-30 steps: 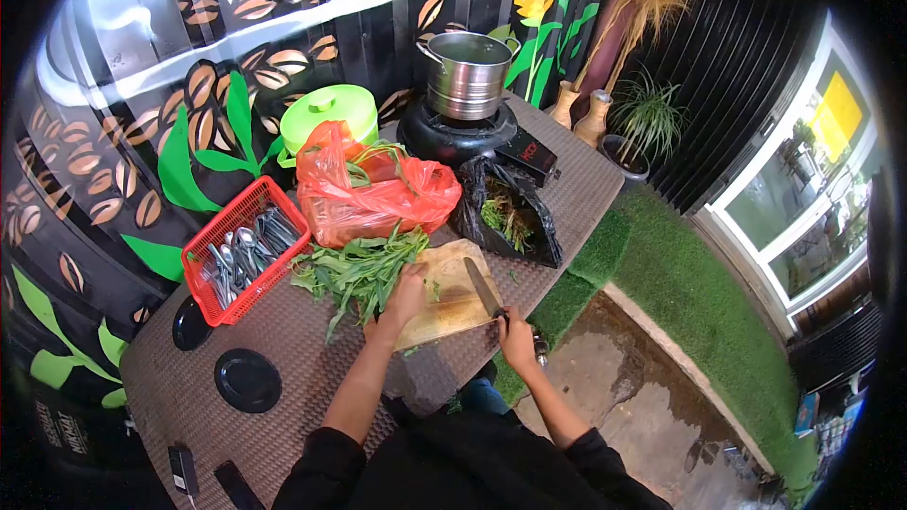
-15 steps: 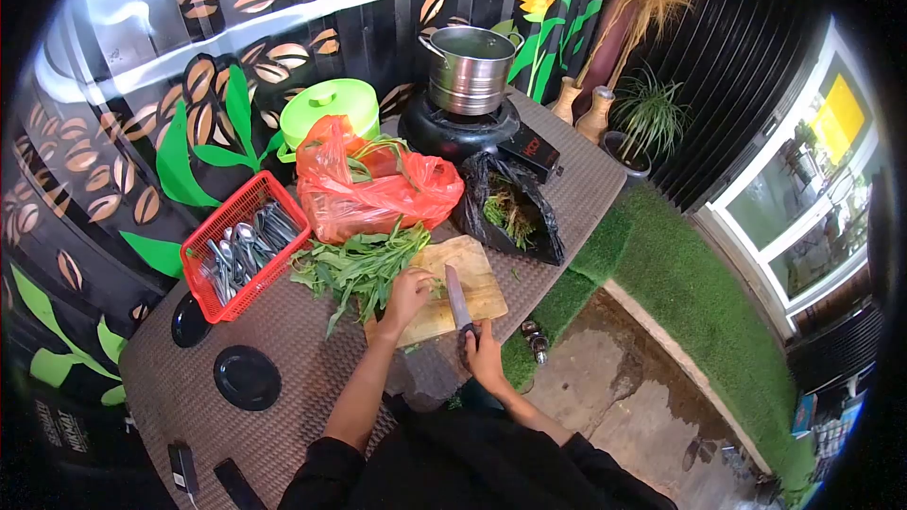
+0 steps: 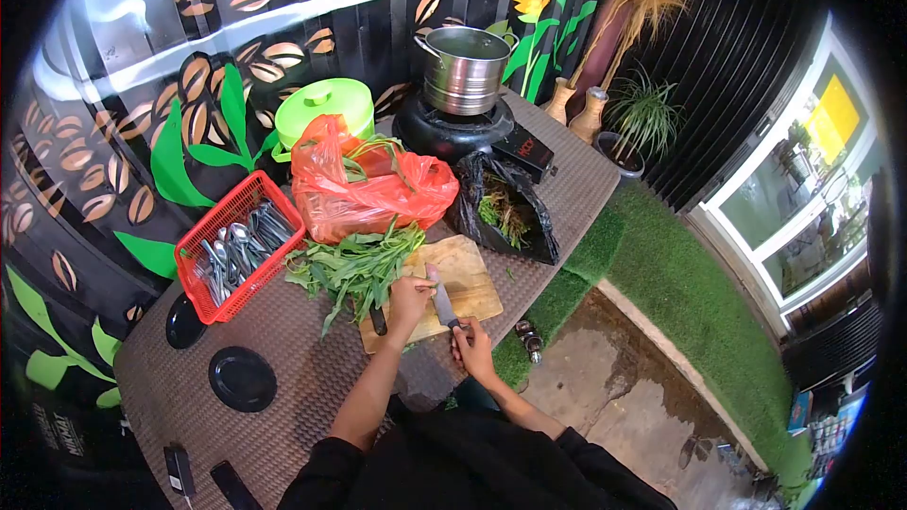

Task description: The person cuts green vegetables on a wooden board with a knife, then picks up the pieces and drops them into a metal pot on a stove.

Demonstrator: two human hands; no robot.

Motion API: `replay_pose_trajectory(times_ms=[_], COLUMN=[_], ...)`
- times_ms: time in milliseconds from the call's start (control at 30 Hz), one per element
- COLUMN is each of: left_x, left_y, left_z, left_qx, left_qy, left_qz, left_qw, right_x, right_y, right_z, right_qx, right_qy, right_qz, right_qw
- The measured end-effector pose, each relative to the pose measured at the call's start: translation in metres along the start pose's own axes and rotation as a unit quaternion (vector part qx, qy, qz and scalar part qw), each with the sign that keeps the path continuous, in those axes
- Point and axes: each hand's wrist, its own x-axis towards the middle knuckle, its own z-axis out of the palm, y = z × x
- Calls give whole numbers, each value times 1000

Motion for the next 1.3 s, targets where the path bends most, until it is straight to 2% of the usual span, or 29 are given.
replay_pose_trajectory(times_ms=[33, 133, 233, 267, 367, 433, 500, 567, 633, 767, 867, 933, 1033, 1100, 1133, 1233, 1300], left_x=[0, 10, 30, 42, 80, 112, 148, 182, 231, 329, 407, 448, 494, 508, 515, 543, 557], left_y=[0, 10, 46, 57, 103, 139, 174, 225, 248, 297, 300, 292, 266, 254, 247, 228, 222], left_z=[0, 2, -10, -10, -12, -16, -17, -26, -25, -18, -2, 11, 25, 26, 28, 35, 47], left_qx=[10, -10, -11, -20, -33, -48, 37, 79, 94, 71, 81, 170, 178, 145, 111, 37, 25], left_qy=[7, 4, -27, -12, 17, 15, 72, 77, 103, 124, 188, 291, 270, 272, 267, 248, 267], left_qz=[10, -2, -1, 26, 66, 53, 170, 195, 246, 265, 293, 288, 215, 195, 172, 148, 123], left_qw=[1000, 1000, 1000, 999, 997, 997, 982, 975, 959, 954, 934, 896, 921, 931, 942, 957, 955], right_x=[1, 3, 15, 23, 50, 75, 108, 145, 182, 276, 350, 405, 465, 502, 512, 531, 539], right_y=[1, -13, -45, -54, -118, -160, -196, -234, -272, -328, -357, -356, -342, -326, -321, -309, -306], right_z=[-1, -8, -23, -29, -54, -72, -91, -109, -127, -157, -164, -162, -158, -159, -162, -166, -169], right_qx=[56, 112, 80, 76, 98, 116, 133, 163, 151, 165, 131, 82, -98, -161, -157, -146, -139], right_qy=[-13, -21, -21, -20, -33, -60, -81, -90, -104, -120, -124, -119, -23, -2, -15, -28, -41], right_qz=[16, 48, 25, 7, 8, -5, -6, -7, -20, -43, -65, -81, -165, -218, -199, -217, -195], right_qw=[998, 992, 996, 997, 995, 991, 988, 983, 983, 978, 981, 986, 981, 963, 967, 965, 970])
